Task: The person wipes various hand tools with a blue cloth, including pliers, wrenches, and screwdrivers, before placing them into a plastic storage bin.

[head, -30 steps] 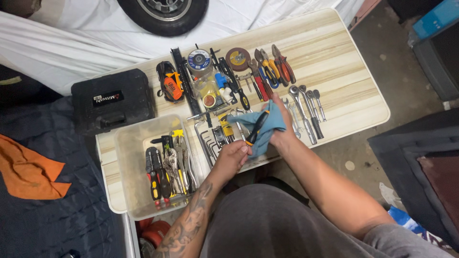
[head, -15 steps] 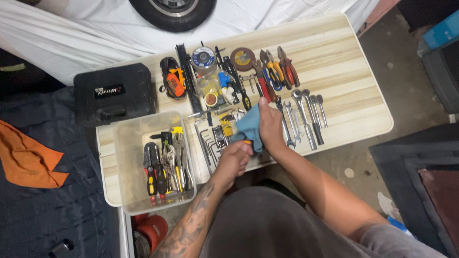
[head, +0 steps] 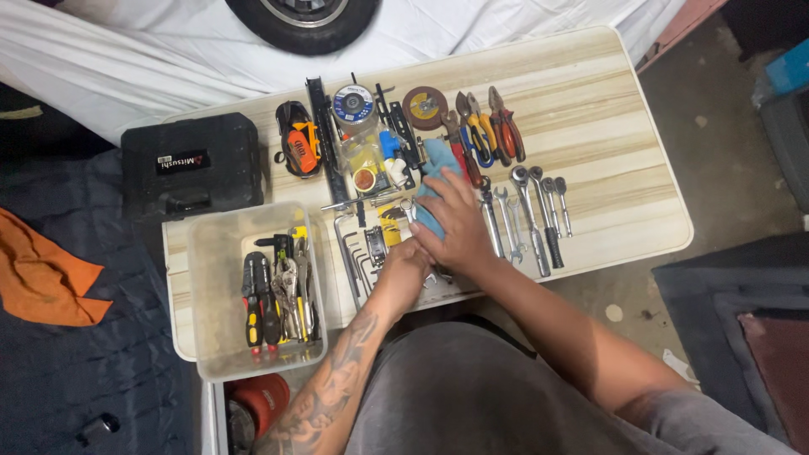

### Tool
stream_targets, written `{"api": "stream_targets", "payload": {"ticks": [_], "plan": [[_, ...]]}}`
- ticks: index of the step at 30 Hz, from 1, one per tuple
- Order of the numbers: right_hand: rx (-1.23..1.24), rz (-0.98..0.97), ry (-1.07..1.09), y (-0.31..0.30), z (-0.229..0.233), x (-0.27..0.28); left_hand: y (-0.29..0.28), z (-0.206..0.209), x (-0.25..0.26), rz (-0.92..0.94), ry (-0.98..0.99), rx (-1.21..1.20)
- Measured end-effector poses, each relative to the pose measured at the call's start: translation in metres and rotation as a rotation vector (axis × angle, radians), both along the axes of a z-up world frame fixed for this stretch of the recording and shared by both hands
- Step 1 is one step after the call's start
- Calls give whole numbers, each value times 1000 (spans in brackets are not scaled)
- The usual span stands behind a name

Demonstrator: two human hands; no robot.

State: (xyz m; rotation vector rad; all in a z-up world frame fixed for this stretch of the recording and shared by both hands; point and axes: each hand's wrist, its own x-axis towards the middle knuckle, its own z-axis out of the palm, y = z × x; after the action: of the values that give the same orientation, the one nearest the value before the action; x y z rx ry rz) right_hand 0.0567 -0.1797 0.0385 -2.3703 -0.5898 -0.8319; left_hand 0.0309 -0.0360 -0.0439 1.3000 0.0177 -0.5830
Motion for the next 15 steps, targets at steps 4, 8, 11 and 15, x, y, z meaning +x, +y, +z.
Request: {"api": "stream_targets", "payload": {"ticks": [4,8,11,15], "plan": [[96,12,219,-14,-38,16,5,3,-4,-61,-68,267],[424,-165,486,-24,-59,27,-6,11,-11,-74,-49,326],[1059,-189,771,-34,-59,42,-17,7,-14,-41,41,171],[1826,-137,1039,-41,-48,39,-32,-1,-18,58,228,-63]]}}
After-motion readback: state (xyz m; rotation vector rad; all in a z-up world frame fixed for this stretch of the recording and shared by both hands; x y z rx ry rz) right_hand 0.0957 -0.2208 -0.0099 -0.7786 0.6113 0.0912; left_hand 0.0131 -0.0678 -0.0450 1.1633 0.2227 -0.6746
